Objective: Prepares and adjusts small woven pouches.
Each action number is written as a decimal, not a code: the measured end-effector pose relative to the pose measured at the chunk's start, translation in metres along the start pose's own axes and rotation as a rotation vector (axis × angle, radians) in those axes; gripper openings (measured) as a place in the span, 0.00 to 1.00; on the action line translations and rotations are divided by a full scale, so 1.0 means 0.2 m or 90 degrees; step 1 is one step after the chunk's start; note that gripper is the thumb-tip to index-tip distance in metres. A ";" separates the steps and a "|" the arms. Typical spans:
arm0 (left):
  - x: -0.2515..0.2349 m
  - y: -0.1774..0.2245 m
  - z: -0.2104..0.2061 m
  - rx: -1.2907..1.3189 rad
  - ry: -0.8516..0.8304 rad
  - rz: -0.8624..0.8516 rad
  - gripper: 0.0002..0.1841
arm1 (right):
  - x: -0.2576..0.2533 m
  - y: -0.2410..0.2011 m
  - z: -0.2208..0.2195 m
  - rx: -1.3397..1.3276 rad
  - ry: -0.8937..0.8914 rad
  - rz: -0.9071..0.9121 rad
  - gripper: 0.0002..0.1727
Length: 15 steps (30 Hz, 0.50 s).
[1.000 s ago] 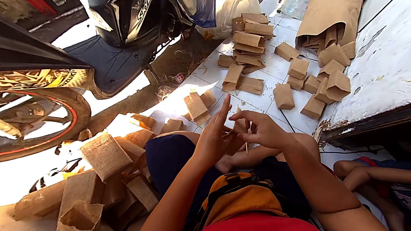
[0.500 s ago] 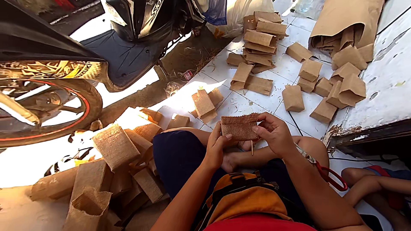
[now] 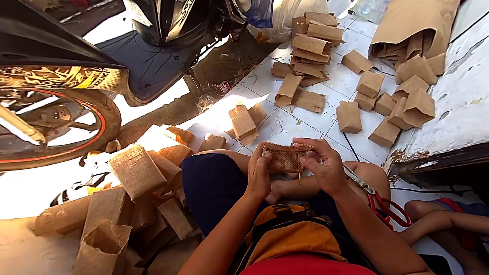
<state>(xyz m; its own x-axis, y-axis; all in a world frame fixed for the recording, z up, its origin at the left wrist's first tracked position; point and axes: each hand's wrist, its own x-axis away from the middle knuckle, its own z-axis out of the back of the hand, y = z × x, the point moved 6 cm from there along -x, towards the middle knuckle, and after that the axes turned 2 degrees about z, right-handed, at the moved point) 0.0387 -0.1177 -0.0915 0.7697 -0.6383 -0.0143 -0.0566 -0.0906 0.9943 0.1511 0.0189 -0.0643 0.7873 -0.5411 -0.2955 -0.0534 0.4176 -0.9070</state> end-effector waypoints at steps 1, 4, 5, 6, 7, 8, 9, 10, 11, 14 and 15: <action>0.00 0.00 0.00 0.002 -0.002 -0.003 0.24 | 0.00 0.00 -0.01 -0.028 -0.023 0.004 0.24; 0.00 0.01 0.00 -0.008 -0.016 -0.020 0.23 | 0.00 0.00 -0.04 -0.186 -0.049 0.024 0.22; -0.01 0.02 0.01 -0.018 -0.018 -0.025 0.22 | 0.00 0.00 -0.04 -0.217 -0.051 0.035 0.21; -0.01 0.03 0.01 -0.026 -0.020 -0.031 0.22 | 0.00 -0.01 -0.04 -0.231 -0.054 0.047 0.21; -0.01 0.03 0.01 -0.033 -0.022 -0.039 0.21 | 0.01 -0.01 -0.04 -0.229 -0.059 0.062 0.20; -0.01 0.03 0.01 -0.039 -0.026 -0.049 0.21 | 0.01 -0.02 -0.04 -0.220 -0.063 0.077 0.19; -0.02 0.04 0.01 -0.049 -0.032 -0.065 0.21 | 0.01 -0.02 -0.04 -0.207 -0.065 0.096 0.18; -0.02 0.05 0.01 -0.059 -0.039 -0.088 0.21 | 0.00 -0.03 -0.03 -0.195 -0.068 0.116 0.16; -0.02 0.05 0.01 -0.070 -0.043 -0.110 0.22 | 0.00 -0.03 -0.03 -0.185 -0.072 0.133 0.15; -0.02 0.07 0.01 -0.082 -0.051 -0.154 0.25 | 0.01 -0.05 -0.03 -0.162 -0.089 0.185 0.15; -0.02 0.08 0.01 -0.084 -0.053 -0.157 0.26 | 0.01 -0.05 -0.03 -0.154 -0.104 0.203 0.14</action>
<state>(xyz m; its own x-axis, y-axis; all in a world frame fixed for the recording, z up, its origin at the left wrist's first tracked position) 0.0337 -0.1179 -0.0759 0.6947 -0.6706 -0.2602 0.2131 -0.1537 0.9649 0.1500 0.0093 -0.0584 0.7944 -0.2814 -0.5383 -0.4368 0.3513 -0.8281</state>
